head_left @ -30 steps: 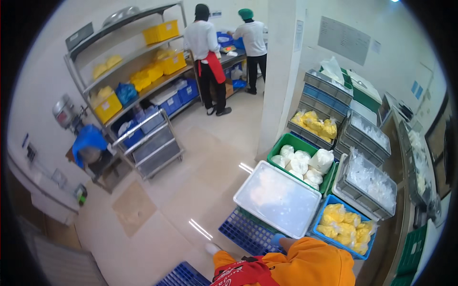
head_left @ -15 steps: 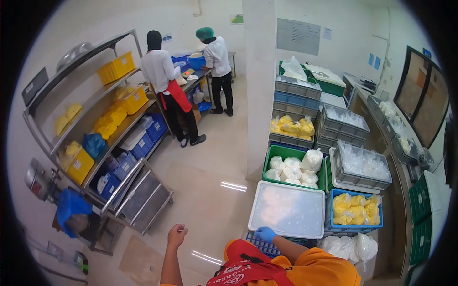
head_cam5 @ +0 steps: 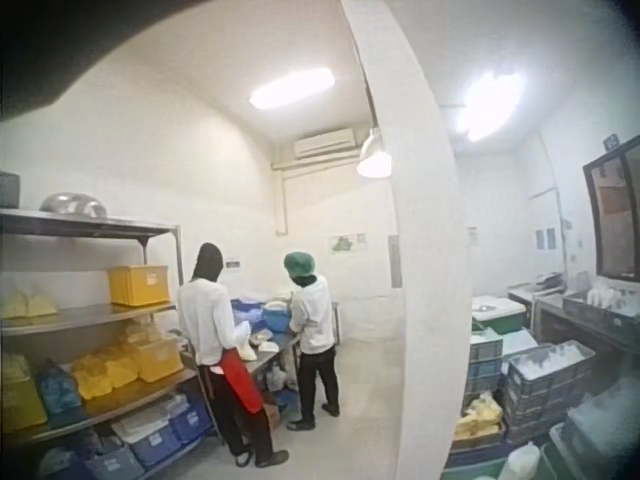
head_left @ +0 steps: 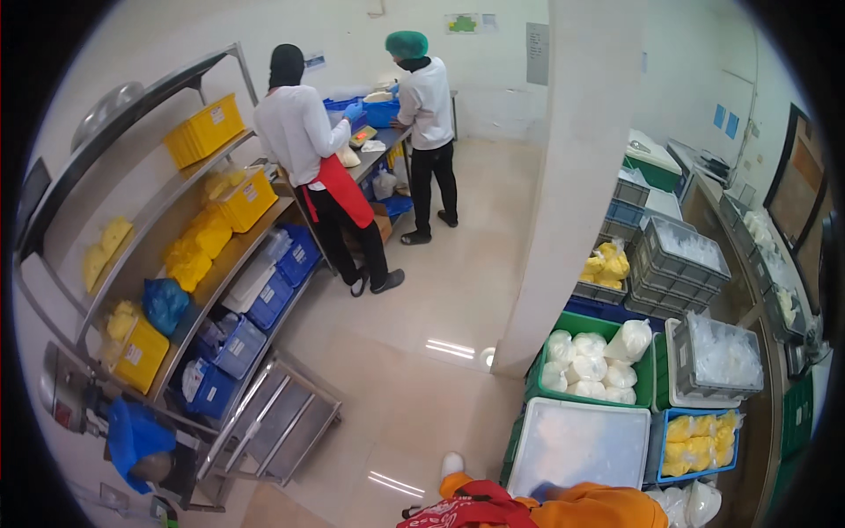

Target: The person scoops a white dough-like substance from a large container into a plastic bag using a ladle. They weigh the bag on a digital scale, tie it shut, and label it with a marker. The person then places the packaged item into a metal tray and organizes other trays containing similar items.

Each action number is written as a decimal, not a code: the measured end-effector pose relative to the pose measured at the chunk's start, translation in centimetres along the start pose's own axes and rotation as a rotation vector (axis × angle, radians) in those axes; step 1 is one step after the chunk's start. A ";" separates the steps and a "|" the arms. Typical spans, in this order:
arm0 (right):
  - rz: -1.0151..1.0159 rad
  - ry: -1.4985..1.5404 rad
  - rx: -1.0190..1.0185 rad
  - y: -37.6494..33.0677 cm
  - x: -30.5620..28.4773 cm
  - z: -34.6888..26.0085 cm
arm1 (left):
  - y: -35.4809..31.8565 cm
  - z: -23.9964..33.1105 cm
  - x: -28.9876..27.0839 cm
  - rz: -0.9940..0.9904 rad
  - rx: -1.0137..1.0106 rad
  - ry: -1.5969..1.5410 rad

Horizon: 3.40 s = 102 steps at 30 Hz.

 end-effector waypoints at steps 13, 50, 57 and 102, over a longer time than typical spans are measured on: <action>0.845 0.808 -0.325 14.4 -68.1 -17.8 | 16.8 45.8 -14.5 0.005 0.259 -0.722; 1.381 1.603 0.400 32.2 -123.1 51.5 | 46.3 157.2 -4.1 -0.419 0.357 0.137; 0.878 0.492 0.693 43.1 -120.7 58.5 | 51.4 176.9 2.1 -0.795 1.049 0.867; 0.477 1.139 0.363 107.7 -233.6 104.2 | 77.8 291.8 -33.0 0.034 0.841 -0.599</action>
Point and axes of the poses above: each hand's wrist, its own y-axis towards the middle knuckle, its own x-axis out of the palm, z = x × y, the point moved 9 cm from there along y, towards the middle knuckle, and after that the axes turned 8 degrees about z, right-handed, at the moved point
